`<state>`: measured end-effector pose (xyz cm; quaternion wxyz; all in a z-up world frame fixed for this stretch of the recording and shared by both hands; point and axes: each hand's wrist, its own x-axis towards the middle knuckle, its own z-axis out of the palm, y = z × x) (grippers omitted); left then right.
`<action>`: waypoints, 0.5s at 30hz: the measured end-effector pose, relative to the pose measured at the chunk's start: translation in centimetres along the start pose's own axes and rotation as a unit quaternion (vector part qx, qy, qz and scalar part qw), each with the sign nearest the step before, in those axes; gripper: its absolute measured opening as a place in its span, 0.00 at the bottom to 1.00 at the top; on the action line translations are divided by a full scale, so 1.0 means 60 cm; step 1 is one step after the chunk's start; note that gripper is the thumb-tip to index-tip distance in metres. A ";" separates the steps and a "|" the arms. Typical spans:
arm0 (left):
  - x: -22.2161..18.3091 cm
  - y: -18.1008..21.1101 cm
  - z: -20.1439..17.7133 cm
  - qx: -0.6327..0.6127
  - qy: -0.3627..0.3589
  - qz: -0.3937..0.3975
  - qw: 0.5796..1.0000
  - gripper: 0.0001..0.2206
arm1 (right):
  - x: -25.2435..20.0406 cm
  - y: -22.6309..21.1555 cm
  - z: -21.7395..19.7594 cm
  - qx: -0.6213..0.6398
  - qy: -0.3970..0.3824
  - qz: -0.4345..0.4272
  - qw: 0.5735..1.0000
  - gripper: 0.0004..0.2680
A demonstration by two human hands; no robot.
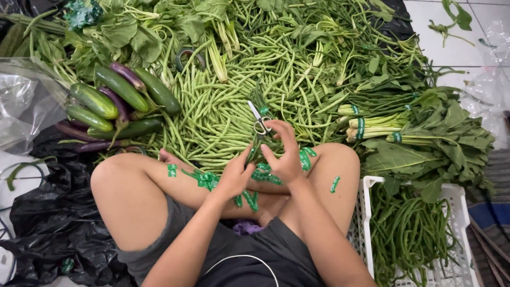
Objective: Trimming the ends of long beans with scissors and wiping a cucumber with a cloth.
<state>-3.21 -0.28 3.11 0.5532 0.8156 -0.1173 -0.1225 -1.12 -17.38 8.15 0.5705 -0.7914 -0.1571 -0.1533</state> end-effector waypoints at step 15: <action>0.008 -0.017 0.003 0.193 -0.052 0.005 0.980 0.24 | 0.074 -0.046 -0.034 -0.390 -0.436 -0.048 0.810 0.04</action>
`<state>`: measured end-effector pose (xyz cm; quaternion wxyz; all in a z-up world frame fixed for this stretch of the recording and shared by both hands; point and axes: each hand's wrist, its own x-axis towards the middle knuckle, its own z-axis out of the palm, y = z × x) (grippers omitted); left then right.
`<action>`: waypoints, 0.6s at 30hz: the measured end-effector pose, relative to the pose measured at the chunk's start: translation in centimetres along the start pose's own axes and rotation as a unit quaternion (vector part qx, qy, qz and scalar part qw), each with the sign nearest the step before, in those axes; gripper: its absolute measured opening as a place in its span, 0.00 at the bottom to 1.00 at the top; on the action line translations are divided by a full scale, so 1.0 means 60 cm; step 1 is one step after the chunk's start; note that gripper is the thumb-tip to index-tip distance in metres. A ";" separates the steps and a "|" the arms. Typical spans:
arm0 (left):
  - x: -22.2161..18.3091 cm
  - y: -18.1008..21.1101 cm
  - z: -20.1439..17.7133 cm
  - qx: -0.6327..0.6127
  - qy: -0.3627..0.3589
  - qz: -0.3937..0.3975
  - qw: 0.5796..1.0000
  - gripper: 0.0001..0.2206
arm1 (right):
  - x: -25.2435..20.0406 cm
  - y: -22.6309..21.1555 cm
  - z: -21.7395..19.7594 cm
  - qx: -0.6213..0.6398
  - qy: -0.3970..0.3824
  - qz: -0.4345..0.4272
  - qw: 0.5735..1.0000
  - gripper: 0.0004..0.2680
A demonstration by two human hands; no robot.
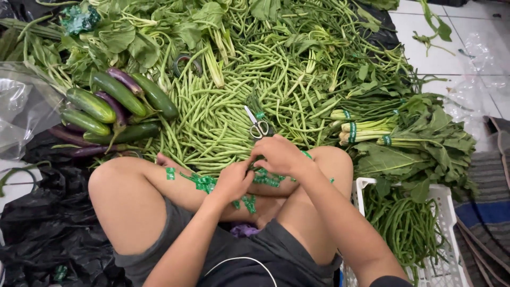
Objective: Trimming the ends of long beans with scissors and wiping a cucumber with a cloth.
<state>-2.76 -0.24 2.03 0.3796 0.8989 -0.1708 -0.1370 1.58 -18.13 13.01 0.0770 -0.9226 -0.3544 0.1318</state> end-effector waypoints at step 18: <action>-0.026 0.054 -0.035 0.064 -0.060 0.038 0.995 0.14 | -0.001 -0.011 -0.005 0.002 -0.100 0.076 0.992 0.08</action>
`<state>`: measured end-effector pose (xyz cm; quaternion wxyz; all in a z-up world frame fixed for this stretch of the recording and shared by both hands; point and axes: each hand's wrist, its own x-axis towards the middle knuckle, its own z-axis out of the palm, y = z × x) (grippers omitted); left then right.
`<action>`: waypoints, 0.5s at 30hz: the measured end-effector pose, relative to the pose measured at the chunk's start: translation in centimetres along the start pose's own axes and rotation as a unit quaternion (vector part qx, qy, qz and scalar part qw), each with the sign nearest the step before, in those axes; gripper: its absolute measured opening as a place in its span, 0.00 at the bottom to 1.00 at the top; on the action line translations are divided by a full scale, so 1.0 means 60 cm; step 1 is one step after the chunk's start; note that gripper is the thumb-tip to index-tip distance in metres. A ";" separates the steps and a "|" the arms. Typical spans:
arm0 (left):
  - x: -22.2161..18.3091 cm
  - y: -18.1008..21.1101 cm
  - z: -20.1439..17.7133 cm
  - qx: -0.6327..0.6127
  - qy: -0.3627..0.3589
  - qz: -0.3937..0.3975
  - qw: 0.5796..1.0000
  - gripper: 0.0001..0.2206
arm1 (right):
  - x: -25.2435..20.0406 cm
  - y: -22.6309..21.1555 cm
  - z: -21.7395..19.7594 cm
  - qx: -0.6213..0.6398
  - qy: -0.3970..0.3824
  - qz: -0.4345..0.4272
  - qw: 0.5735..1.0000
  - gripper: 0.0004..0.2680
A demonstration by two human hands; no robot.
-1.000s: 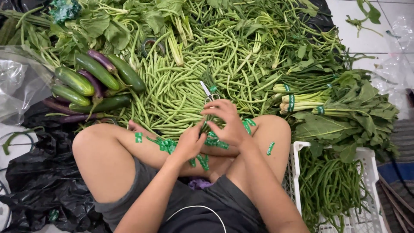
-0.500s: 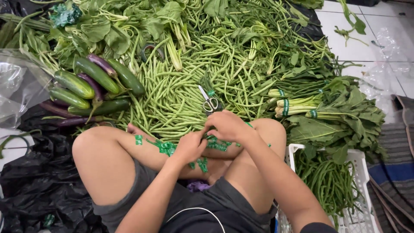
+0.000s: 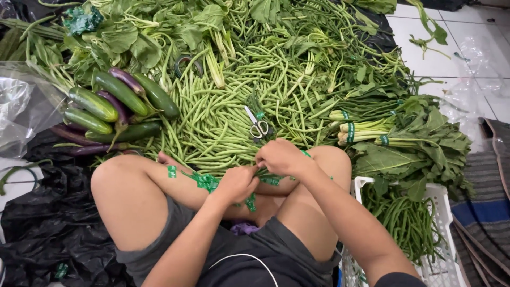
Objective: Trimming the ends of long beans with scissors and wiping a cucumber with a cloth.
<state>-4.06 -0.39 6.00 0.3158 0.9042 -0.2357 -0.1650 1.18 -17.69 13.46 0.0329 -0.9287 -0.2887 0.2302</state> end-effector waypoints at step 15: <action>0.016 -0.020 0.039 0.050 0.034 0.139 0.988 0.12 | 0.001 0.056 0.012 0.164 -0.099 -0.017 0.981 0.06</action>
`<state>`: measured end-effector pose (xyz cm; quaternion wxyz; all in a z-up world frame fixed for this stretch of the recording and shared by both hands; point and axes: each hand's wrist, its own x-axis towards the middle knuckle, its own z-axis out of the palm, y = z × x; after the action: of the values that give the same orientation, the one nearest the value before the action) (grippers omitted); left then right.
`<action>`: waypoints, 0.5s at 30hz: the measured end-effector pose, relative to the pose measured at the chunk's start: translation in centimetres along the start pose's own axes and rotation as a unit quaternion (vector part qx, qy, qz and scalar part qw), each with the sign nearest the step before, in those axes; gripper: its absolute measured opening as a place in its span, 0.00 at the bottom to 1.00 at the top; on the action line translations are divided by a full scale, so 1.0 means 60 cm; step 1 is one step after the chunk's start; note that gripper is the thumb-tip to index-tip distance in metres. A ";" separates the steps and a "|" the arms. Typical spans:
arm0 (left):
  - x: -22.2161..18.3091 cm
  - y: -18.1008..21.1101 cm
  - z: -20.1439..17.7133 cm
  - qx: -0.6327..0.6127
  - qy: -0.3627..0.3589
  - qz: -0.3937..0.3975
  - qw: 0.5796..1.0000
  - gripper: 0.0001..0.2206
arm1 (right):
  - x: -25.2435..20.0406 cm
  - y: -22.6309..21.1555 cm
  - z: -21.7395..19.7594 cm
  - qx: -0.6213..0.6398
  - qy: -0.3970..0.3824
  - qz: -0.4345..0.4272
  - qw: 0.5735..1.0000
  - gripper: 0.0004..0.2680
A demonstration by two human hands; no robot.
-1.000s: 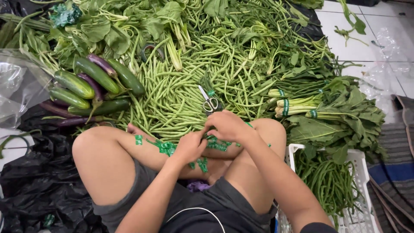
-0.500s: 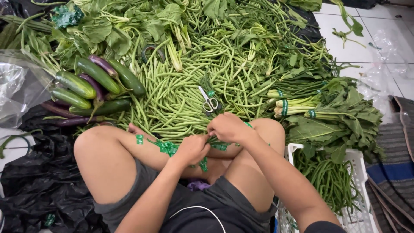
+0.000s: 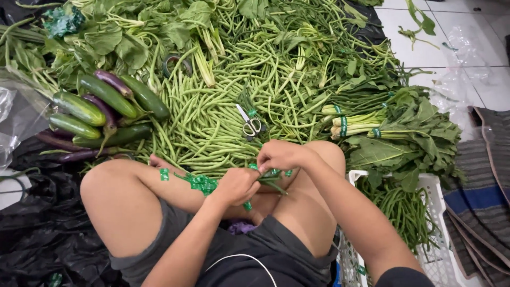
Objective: Trimming the ends of long beans with scissors and wiping a cucumber with a cloth.
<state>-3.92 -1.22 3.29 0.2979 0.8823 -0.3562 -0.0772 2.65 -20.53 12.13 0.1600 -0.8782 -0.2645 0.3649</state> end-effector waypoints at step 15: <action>-0.029 0.007 -0.015 -0.203 0.202 -0.009 0.958 0.07 | -0.021 0.150 0.037 0.483 0.340 0.052 0.806 0.06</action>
<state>-5.14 0.11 4.14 0.5359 0.8034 -0.2578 0.0298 3.45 -28.36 7.06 0.6236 -0.7680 0.0630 0.1317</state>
